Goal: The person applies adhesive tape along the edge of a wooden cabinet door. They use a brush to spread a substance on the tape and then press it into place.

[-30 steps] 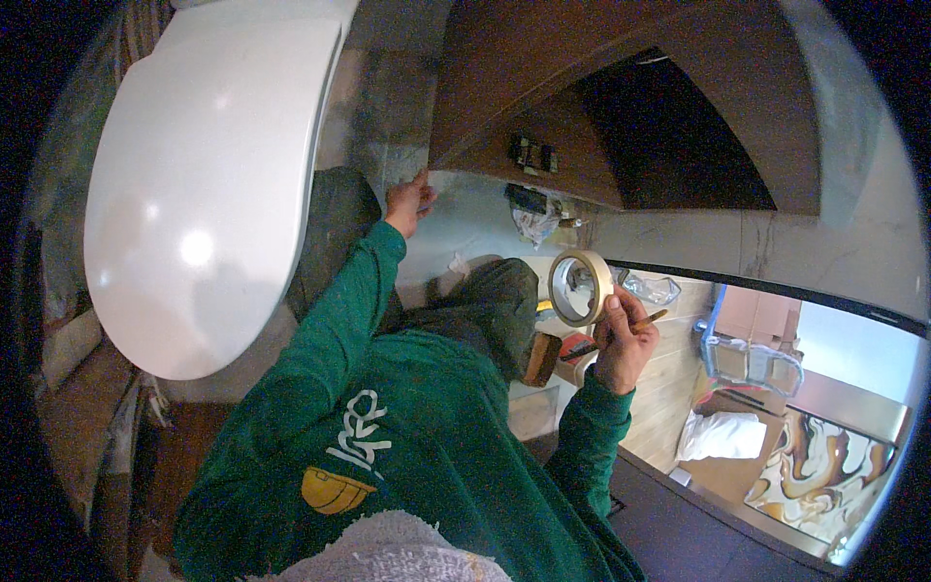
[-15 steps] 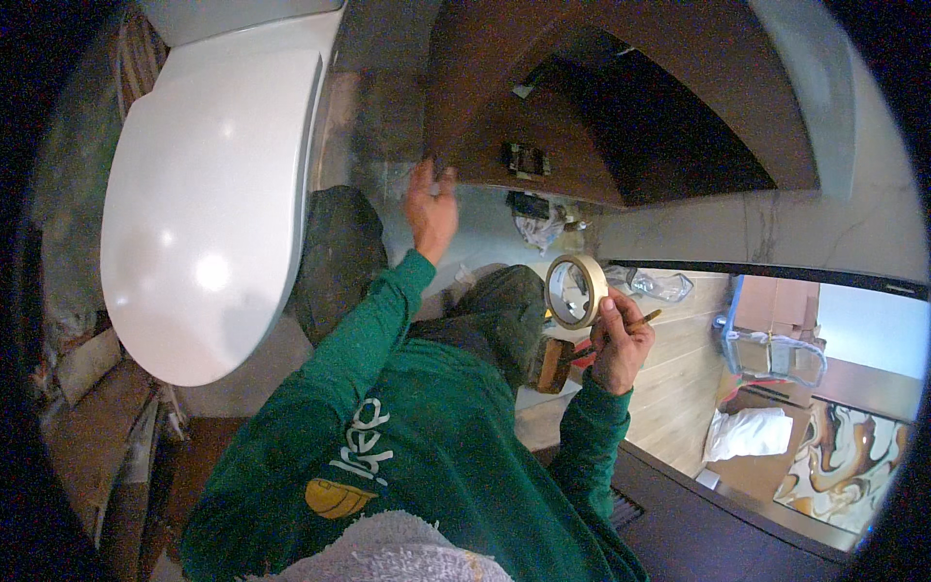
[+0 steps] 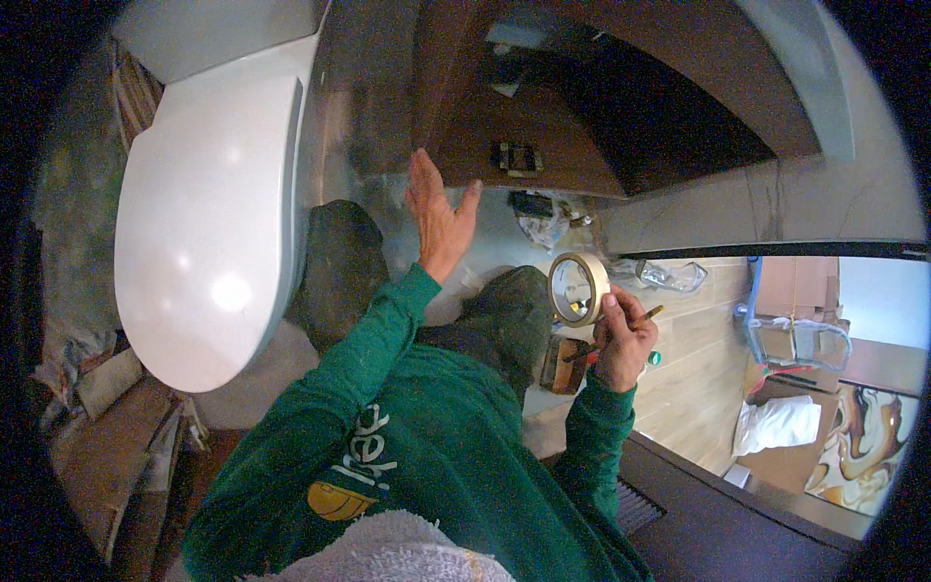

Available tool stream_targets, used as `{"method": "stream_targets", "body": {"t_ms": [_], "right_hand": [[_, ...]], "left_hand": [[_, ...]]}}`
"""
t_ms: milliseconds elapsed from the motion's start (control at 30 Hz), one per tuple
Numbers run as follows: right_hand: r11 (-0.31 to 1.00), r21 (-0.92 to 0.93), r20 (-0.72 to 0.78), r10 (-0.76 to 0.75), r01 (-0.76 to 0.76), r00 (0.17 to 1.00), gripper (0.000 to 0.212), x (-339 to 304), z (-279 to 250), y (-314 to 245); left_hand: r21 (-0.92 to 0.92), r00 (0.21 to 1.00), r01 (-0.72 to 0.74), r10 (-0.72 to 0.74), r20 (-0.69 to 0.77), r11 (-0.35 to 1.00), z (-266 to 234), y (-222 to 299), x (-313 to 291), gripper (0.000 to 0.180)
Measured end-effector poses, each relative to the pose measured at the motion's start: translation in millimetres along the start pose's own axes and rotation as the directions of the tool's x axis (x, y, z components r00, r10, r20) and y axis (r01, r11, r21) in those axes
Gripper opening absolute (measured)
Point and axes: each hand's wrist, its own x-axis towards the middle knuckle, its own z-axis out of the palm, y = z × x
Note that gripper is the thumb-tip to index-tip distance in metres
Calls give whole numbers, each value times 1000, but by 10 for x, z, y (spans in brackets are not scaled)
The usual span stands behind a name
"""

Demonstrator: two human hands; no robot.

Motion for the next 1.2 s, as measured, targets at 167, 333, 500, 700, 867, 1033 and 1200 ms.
{"method": "stream_targets", "body": {"t_ms": [167, 333, 500, 700, 867, 1033, 1200], "right_hand": [[999, 39, 20, 13, -13, 1000, 24, 40, 38, 25], [998, 61, 41, -10, 8, 999, 23, 96, 115, -16], [994, 108, 58, 21, -27, 998, 23, 138, 205, -80], [993, 119, 111, -32, 19, 993, 21, 186, 325, -135], [987, 157, 139, -45, 22, 989, 22, 172, 353, -157], [992, 123, 112, -28, 14, 993, 24, 163, 329, -137], [994, 106, 122, -27, 14, 992, 24, 165, 345, -167]], "left_hand": [[-13, 944, -298, 293, -153, 954, -226, 417, 209, 92], [17, 832, -510, 499, -242, 860, -494, 985, 544, 91], [36, 769, -595, 582, -265, 803, -637, 1245, 719, 90], [127, 583, -757, 749, -314, 641, -801, 1611, 988, 90], [199, 498, -796, 805, -323, 572, -927, 1865, 1169, 89], [293, 533, -747, 801, -274, 597, -1003, 1751, 1088, 88], [264, 467, -799, 833, -296, 541, -1009, 1815, 1099, 90]]}}
